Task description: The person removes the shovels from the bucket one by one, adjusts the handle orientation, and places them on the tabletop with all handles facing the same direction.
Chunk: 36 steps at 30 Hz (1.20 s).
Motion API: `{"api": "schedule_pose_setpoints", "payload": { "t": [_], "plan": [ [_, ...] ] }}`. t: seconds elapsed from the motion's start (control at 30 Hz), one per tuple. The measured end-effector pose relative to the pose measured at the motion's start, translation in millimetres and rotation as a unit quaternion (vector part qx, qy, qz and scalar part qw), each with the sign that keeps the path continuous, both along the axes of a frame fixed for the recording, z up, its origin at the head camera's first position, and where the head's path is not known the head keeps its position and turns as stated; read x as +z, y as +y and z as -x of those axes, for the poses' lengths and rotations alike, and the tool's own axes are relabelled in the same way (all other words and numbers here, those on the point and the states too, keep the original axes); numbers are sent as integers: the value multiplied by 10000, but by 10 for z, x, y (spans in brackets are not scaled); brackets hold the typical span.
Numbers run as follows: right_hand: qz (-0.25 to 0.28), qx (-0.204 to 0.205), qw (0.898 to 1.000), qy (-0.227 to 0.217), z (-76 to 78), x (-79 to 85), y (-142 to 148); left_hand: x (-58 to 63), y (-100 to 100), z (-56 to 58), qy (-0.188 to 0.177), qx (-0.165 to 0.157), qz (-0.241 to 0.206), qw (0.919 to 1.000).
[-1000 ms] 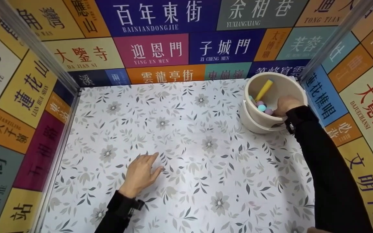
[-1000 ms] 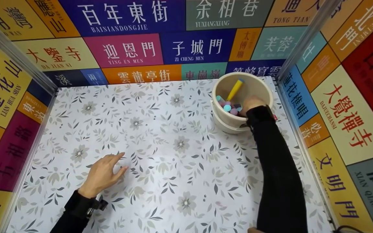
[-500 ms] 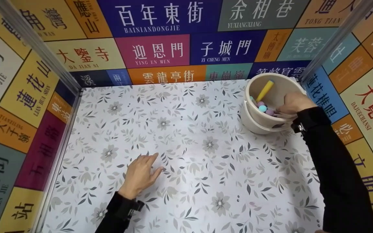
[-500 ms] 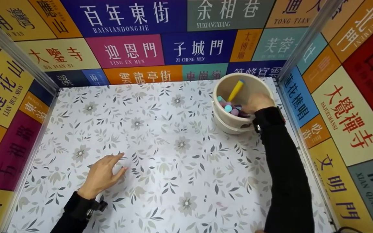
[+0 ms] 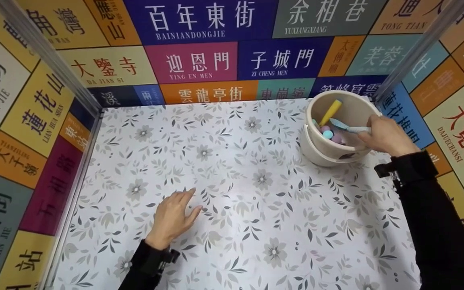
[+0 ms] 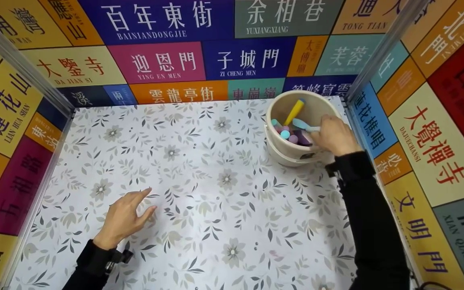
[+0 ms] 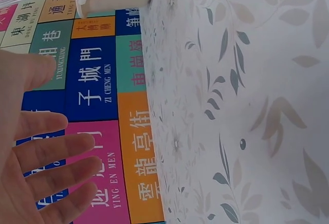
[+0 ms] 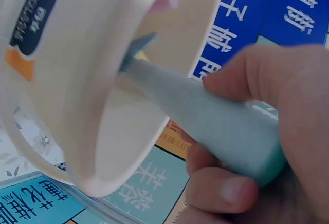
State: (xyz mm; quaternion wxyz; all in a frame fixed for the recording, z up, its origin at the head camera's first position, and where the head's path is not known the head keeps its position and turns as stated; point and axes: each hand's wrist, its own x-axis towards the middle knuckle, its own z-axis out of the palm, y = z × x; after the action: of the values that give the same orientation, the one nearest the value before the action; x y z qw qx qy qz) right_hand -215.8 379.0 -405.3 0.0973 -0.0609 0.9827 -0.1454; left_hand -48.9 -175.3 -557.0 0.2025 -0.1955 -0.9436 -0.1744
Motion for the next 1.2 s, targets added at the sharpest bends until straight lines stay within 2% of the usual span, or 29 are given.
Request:
{"api": "schedule_pose_setpoints", "payload": {
  "t": [0.13,0.3,0.57,0.8,1.0,1.2],
  "plan": [
    [310,-248,9971,655,-210,-63,-16,25,18,-15,83,-26,-115,9999],
    [663,-419,9852,1527,-435,-133,-73,84,45,-22,231,14,-308,9993],
    [1055,-57,9585,2648,-659,-212,-238,187,114,12,565,92,-584,9966],
    [1068,397,9372,3296,-731,-257,-446,309,214,91,805,51,-1096,9907],
    [1222,732,9230,3574,-741,-309,-656,459,346,171,919,9,-1694,9812],
    [1117,1132,9066,3908,-739,-398,-890,584,524,288,922,-44,-2275,9694]
  ]
}}
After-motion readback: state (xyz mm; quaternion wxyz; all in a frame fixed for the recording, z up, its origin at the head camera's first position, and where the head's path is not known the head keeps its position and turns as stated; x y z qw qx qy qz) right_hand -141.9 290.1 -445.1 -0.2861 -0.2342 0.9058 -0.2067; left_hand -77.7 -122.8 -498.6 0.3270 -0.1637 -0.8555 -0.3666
